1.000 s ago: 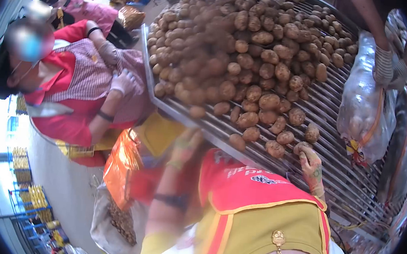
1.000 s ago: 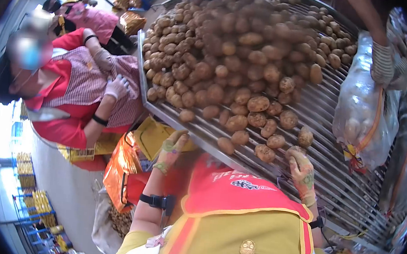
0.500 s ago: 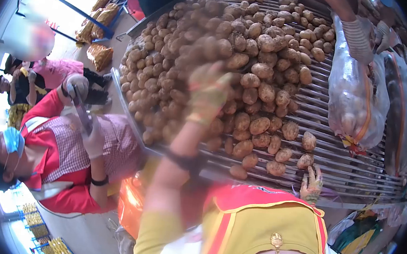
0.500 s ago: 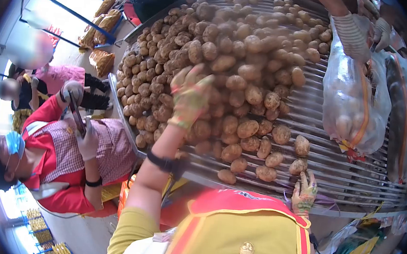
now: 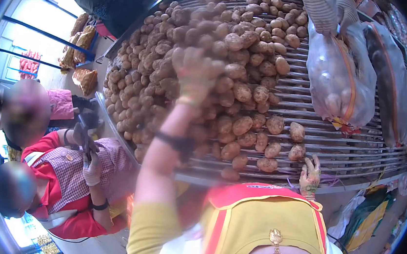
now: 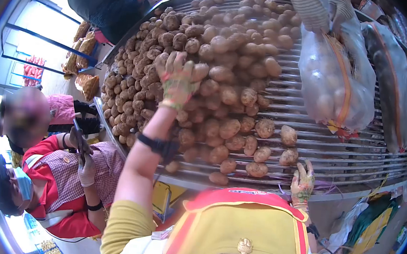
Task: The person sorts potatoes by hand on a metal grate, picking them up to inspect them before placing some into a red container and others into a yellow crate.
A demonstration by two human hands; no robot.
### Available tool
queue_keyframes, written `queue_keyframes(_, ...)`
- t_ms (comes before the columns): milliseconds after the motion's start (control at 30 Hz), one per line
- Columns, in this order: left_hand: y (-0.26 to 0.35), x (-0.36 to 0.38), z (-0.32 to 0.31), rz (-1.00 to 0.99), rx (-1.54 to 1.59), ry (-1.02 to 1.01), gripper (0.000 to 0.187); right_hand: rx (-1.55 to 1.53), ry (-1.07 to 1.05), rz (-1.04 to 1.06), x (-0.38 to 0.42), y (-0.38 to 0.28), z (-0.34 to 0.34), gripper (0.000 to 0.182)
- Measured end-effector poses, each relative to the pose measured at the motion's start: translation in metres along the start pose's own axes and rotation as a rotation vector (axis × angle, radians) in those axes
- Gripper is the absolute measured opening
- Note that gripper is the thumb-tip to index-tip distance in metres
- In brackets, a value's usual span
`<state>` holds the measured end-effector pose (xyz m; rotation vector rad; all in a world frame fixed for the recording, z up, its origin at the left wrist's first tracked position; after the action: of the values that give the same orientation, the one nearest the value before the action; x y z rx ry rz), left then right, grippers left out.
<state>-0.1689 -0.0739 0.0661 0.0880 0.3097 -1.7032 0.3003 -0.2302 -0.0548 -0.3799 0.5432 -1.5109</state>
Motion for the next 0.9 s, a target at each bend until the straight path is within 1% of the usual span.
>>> queue_keyframes(100,0.022,0.054,0.018,0.201,0.315,0.283,0.062,-0.032,-0.061,-0.04,-0.003,0.0,0.001,0.036)
queue_keyframes(133,0.029,0.069,0.016,0.313,0.785,0.341,0.06,-0.084,-0.126,-0.047,-0.006,-0.002,0.001,0.036)
queue_keyframes(200,0.049,0.091,0.006,0.545,1.724,0.462,0.058,-0.092,-0.11,0.059,-0.01,-0.001,-0.004,0.035)
queue_keyframes(233,0.056,0.099,0.008,0.526,1.864,0.537,0.053,-0.124,-0.119,0.071,-0.012,0.0,-0.007,0.034)
queue_keyframes(333,0.082,0.134,0.006,0.659,2.834,0.398,0.054,-0.174,-0.12,0.146,-0.028,-0.009,-0.012,0.033)
queue_keyframes(367,0.085,0.138,0.008,0.52,2.912,0.312,0.057,-0.164,-0.103,0.185,-0.033,-0.026,-0.01,0.033)
queue_keyframes(400,0.089,0.14,0.02,0.597,2.953,0.363,0.053,-0.157,-0.083,0.222,-0.039,-0.044,-0.007,0.033)
queue_keyframes(433,0.093,0.141,0.029,0.627,2.96,0.385,0.052,-0.206,-0.116,0.265,-0.045,-0.067,-0.001,0.035)
queue_keyframes(533,0.11,0.153,0.043,0.658,2.88,0.45,0.05,-0.351,-0.144,0.409,-0.06,-0.094,-0.002,0.038)
queue_keyframes(567,0.115,0.157,0.045,0.656,2.854,0.472,0.049,-0.491,-0.199,0.356,-0.061,-0.096,-0.008,0.04)
queue_keyframes(667,0.124,0.172,0.042,0.651,2.791,0.53,0.046,-0.501,-0.231,0.355,-0.066,-0.1,-0.011,0.04)
queue_keyframes(767,0.131,0.195,0.018,0.614,2.749,0.557,0.043,-0.553,-0.225,0.403,-0.065,-0.109,-0.005,0.038)
queue_keyframes(833,0.14,0.219,-0.005,0.549,2.716,0.538,0.042,-0.593,-0.256,0.319,-0.06,-0.095,-0.011,0.036)
queue_keyframes(900,0.142,0.226,0.003,0.516,2.655,0.515,0.041,-0.548,-0.295,0.293,-0.051,-0.083,-0.019,0.035)
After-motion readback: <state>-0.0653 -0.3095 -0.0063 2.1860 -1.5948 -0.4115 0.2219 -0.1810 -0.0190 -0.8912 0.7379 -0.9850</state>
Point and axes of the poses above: each hand's wrist, its own x-axis away from the middle knuckle, its own z-axis out of the back of the hand, y = z × x, the point moved 4 cm from there along -x, towards the middle knuckle, and after that the axes turned 10 degrees about -z, right-handed, at the moved point
